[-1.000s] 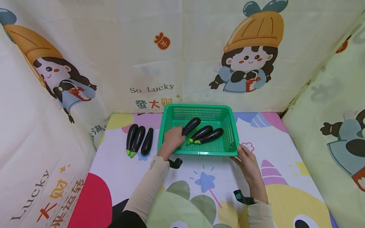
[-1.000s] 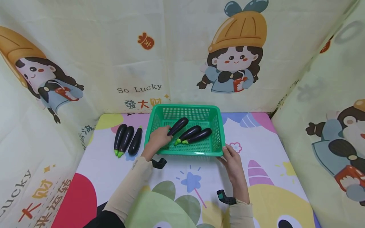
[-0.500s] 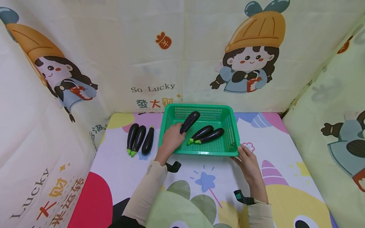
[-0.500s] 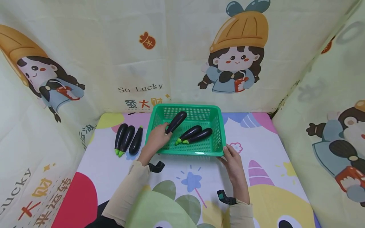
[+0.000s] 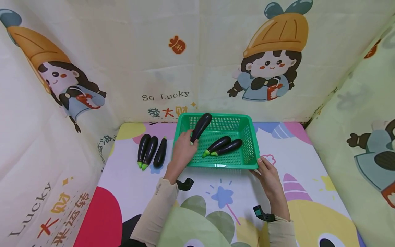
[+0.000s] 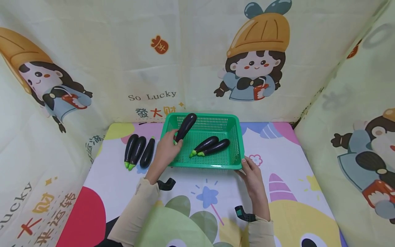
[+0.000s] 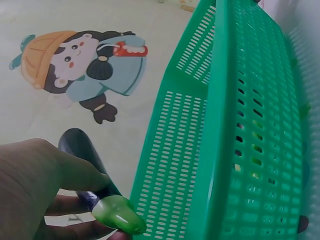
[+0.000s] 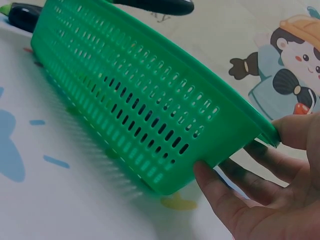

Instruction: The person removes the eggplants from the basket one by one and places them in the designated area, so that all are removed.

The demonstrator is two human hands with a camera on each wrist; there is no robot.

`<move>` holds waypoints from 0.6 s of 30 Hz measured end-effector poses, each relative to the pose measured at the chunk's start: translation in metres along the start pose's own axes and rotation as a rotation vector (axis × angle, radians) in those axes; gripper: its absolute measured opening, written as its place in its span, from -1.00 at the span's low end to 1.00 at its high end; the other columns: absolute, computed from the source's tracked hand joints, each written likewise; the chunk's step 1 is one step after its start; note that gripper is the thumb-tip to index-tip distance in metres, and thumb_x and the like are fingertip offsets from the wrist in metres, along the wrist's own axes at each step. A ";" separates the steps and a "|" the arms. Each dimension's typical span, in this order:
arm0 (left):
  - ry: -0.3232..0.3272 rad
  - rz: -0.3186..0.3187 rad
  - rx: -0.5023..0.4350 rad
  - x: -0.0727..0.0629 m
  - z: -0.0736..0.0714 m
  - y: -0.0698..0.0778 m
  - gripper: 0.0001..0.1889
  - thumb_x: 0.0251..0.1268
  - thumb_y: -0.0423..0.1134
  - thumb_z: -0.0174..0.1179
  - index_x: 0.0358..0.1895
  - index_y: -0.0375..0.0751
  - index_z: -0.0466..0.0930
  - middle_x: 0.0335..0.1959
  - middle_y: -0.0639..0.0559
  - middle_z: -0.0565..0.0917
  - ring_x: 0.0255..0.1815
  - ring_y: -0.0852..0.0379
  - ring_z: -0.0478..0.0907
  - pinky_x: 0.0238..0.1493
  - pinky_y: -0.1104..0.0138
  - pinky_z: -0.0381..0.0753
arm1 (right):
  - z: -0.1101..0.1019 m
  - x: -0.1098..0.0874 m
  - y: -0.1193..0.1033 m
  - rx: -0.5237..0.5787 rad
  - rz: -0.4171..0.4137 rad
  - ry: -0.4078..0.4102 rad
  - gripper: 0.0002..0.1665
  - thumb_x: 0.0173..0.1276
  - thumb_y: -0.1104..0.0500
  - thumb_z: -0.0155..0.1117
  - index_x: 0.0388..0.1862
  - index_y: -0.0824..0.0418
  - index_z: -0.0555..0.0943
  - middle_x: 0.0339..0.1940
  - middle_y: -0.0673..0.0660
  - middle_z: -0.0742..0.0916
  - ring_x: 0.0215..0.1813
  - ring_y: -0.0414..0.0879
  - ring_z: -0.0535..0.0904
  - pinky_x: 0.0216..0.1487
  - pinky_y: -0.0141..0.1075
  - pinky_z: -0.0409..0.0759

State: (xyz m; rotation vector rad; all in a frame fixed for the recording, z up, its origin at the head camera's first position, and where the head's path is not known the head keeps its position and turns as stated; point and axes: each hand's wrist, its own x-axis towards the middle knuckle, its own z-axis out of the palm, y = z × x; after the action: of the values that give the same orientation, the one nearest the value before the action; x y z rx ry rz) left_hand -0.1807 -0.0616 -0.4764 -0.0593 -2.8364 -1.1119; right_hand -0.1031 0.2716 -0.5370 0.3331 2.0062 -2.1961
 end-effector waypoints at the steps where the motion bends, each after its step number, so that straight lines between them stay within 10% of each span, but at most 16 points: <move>1: 0.008 -0.002 0.000 -0.001 -0.002 0.000 -0.47 0.49 -0.15 0.24 0.45 -0.21 0.47 0.11 -0.24 0.66 -0.05 -0.16 0.67 -0.05 -0.05 0.69 | 0.000 0.000 0.000 -0.001 0.001 0.000 -0.24 0.69 -0.09 0.01 0.64 0.32 0.21 0.27 -0.13 0.59 0.21 -0.36 0.63 0.15 -0.42 0.68; 18: 0.100 -0.086 -0.005 -0.019 -0.028 -0.019 -0.45 0.50 -0.12 0.20 0.45 -0.27 0.45 0.18 -0.28 0.65 0.06 -0.26 0.67 0.07 -0.12 0.66 | -0.001 0.000 -0.001 -0.022 0.014 -0.007 -0.23 0.67 -0.14 0.01 0.65 0.25 0.23 0.38 -0.01 0.51 0.23 -0.33 0.61 0.17 -0.44 0.66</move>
State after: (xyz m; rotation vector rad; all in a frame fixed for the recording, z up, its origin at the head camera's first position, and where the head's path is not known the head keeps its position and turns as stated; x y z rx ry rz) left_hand -0.1609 -0.0945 -0.4710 0.1155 -2.7711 -1.1044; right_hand -0.1032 0.2723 -0.5357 0.3354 2.0168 -2.1615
